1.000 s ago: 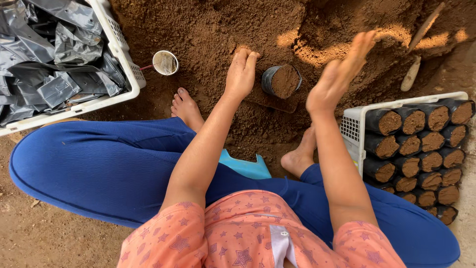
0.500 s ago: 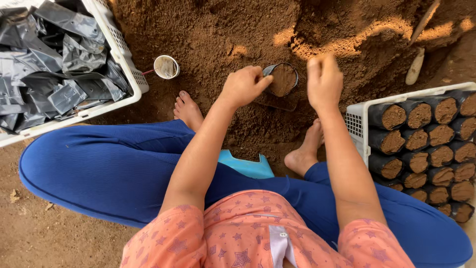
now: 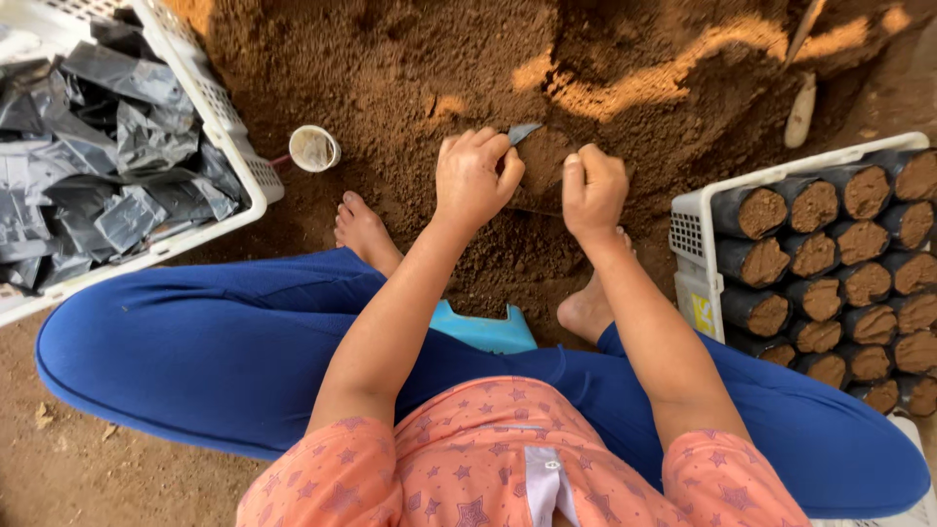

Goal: The person sits on a small stool and fills black plastic nursery bags with soil from a large pile. They open each bag, scoop soil by hand, pack it in, and place the filled bags into a white crate. The person also presses small dark seeds into the soil of the filled bags.

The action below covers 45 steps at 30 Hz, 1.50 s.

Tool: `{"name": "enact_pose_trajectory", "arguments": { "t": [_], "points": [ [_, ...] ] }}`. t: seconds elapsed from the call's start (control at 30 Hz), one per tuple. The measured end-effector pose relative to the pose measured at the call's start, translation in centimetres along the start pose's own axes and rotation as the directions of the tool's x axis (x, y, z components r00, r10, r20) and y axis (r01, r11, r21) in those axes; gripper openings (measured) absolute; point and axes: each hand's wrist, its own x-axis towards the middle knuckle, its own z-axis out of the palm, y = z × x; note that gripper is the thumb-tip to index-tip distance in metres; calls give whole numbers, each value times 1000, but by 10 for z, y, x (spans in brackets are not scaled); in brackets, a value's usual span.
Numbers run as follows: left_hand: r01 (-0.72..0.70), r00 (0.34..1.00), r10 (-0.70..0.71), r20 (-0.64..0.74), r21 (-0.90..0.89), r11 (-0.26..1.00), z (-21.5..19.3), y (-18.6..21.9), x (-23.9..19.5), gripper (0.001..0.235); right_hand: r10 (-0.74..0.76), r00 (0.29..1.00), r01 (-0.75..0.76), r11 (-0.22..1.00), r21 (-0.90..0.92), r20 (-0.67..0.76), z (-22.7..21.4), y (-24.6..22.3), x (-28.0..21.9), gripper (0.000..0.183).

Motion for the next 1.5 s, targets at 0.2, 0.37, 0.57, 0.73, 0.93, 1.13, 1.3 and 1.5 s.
{"name": "enact_pose_trajectory", "arguments": {
  "t": [0.2,0.37,0.57,0.73,0.93,1.13,1.3,1.5],
  "points": [
    [150,972,-161,174,75,986,-10,11,20,30,-209,975,208,978,21,74,-14,-5,14,25],
    [198,920,-170,354,-43,979,-54,83,65,32,11,974,-25,998,57,228,-108,-47,33,27],
    [-61,941,108,321,-153,986,-87,186,98,31,-226,971,233,966,-116,72,-240,-86,23,21],
    [-296,873,354,335,-212,931,-89,243,129,34,-274,961,270,958,-102,-30,-310,-99,2,22],
    [-546,783,567,257,-155,823,-79,284,138,32,-180,975,176,984,-43,-127,-344,-120,-36,20],
    [-612,627,719,301,-380,693,-43,342,132,32,31,960,-61,993,-101,-279,-385,-114,-103,22],
    [-596,519,791,324,-526,606,4,387,113,34,248,903,-300,948,-103,-351,-421,-105,-141,24],
    [-554,372,819,437,-604,573,82,419,89,32,349,836,-424,901,-95,-423,-432,-51,-179,23]
  ]
}}
